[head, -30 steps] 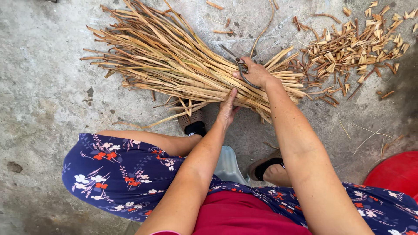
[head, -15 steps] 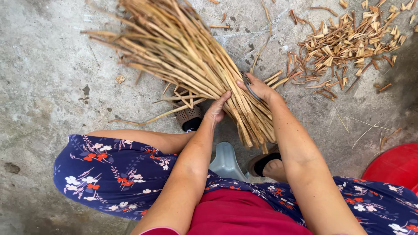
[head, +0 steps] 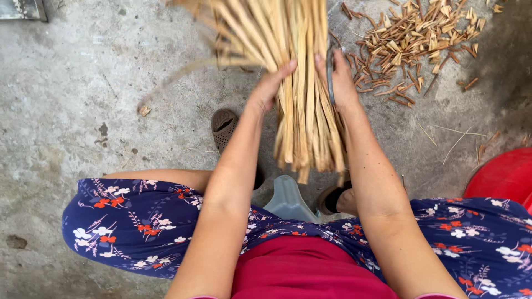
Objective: The person sits on a small stool and uses shears to cut a bundle of dried sticks into shorter pieces. The cut pieces fall onto the floor beside the bundle. The person repeatedly selects sticks from the bundle, cuts them, and places the shears down briefly before continuing.
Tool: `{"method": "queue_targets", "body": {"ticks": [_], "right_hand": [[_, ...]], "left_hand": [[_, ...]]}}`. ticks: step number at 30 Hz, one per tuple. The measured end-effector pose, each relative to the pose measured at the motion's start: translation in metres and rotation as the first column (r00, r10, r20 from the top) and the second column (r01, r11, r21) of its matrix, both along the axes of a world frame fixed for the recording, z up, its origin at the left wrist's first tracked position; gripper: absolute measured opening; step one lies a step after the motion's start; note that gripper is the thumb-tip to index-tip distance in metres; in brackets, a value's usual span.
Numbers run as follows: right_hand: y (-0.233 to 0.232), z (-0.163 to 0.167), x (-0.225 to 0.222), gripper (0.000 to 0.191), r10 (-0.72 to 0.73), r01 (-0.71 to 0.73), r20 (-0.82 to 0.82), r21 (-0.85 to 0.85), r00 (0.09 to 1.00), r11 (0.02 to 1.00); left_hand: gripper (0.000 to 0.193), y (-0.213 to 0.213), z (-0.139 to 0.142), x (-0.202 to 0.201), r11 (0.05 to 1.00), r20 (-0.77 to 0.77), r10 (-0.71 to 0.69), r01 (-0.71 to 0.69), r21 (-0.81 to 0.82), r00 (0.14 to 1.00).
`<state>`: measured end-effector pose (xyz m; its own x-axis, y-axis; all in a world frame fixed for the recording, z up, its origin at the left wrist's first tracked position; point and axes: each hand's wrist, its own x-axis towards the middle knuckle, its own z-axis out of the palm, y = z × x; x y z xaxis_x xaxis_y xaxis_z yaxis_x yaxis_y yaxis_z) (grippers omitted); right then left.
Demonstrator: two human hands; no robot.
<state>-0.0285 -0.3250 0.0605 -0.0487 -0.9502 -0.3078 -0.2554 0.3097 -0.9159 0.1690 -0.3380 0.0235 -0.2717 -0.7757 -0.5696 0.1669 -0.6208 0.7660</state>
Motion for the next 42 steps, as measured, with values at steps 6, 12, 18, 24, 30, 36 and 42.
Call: {"method": "queue_targets", "body": {"ticks": [6,12,18,24,30,36,42], "right_hand": [[0.009,0.042,0.071,0.076,-0.314,0.332,0.124,-0.17,0.941,0.928],[0.05,0.004,0.178,0.079,-0.306,0.378,0.453,-0.076,0.837,0.923],[0.122,-0.07,0.191,0.052,-0.439,-0.009,0.561,0.623,0.702,0.782],[0.157,-0.088,0.119,0.055,-0.283,-0.095,0.402,0.702,0.871,0.705],[0.144,-0.044,0.101,0.044,0.159,-0.141,0.041,0.704,0.986,0.696],[0.162,0.036,0.042,0.039,0.613,-0.27,-0.442,0.621,0.655,0.736],[0.201,0.13,-0.013,0.045,0.434,-0.128,-0.454,0.562,0.778,0.818]], "left_hand": [[0.104,-0.095,0.119,0.047,0.85,0.224,-0.438,0.482,-0.212,0.871],[0.094,-0.129,0.15,0.108,0.58,0.529,-0.736,0.796,0.17,0.423],[0.092,-0.072,0.044,0.144,0.326,0.613,-0.788,0.814,0.482,-0.047],[0.137,-0.031,-0.014,0.155,0.529,0.767,-0.62,0.635,0.564,-0.165],[0.145,-0.046,0.008,0.133,0.609,0.869,-0.488,0.682,0.405,-0.081],[0.02,-0.035,-0.012,0.037,0.557,0.892,0.111,0.716,-0.422,0.439],[0.059,0.038,-0.032,-0.039,0.259,0.99,0.135,0.963,-0.076,0.042]]}}
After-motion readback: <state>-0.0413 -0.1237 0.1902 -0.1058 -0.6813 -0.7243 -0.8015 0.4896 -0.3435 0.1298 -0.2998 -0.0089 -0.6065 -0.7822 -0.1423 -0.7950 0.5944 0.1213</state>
